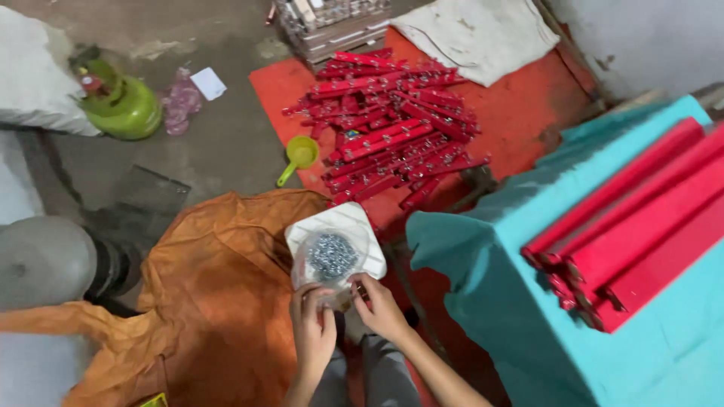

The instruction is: Attach metal hooks to red bars and stack the completed bars in a box.

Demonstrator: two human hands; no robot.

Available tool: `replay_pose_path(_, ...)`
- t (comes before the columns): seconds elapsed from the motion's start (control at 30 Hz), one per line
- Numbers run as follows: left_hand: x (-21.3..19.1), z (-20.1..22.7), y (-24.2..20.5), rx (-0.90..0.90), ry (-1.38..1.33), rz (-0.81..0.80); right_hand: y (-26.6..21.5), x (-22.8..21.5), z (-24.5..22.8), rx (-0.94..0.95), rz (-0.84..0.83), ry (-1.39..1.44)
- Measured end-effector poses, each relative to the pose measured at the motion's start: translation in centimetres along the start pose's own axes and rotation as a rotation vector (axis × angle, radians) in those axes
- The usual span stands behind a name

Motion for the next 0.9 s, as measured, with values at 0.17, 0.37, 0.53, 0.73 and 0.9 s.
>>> replay_pose_path(0.17, 3.4, -8.5, 0.7, -0.253, 0.391, -0.194, 9.9, 7.5, 9.5, -0.083, -0.172, -0.188)
replay_pose_path(0.37, 9.4, -10.5, 1.3, -0.007, 0.582, -0.334, 14.0, 13.5, 19.1, 0.415, -0.631, -0.785)
replay_pose_path(0.53, 16.3, -16.2, 0.3, -0.244, 0.544, -0.661, 12.7, 15.5, 26.1, 0.705, -0.730, -0.918)
replay_pose_path(0.73, 16.5, -21.1, -0.3, -0.936, 0.347, -1.008, 11.3, 15.7, 26.9, 0.674, -0.808, -0.995)
replay_pose_path(0.9, 20.0, -22.5, 0.9, -1.135, -0.462, -0.551, 10.9, 15.8, 26.7, 0.636, -0.866, -1.083)
Point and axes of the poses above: each hand's wrist, its own y-axis towards the middle knuckle, its own x-axis out of the palm, z = x × y, the point moved 9 cm from there along y, towards the middle knuckle, and after that the axes turned 1 degree about x, right-handed, at the moved point
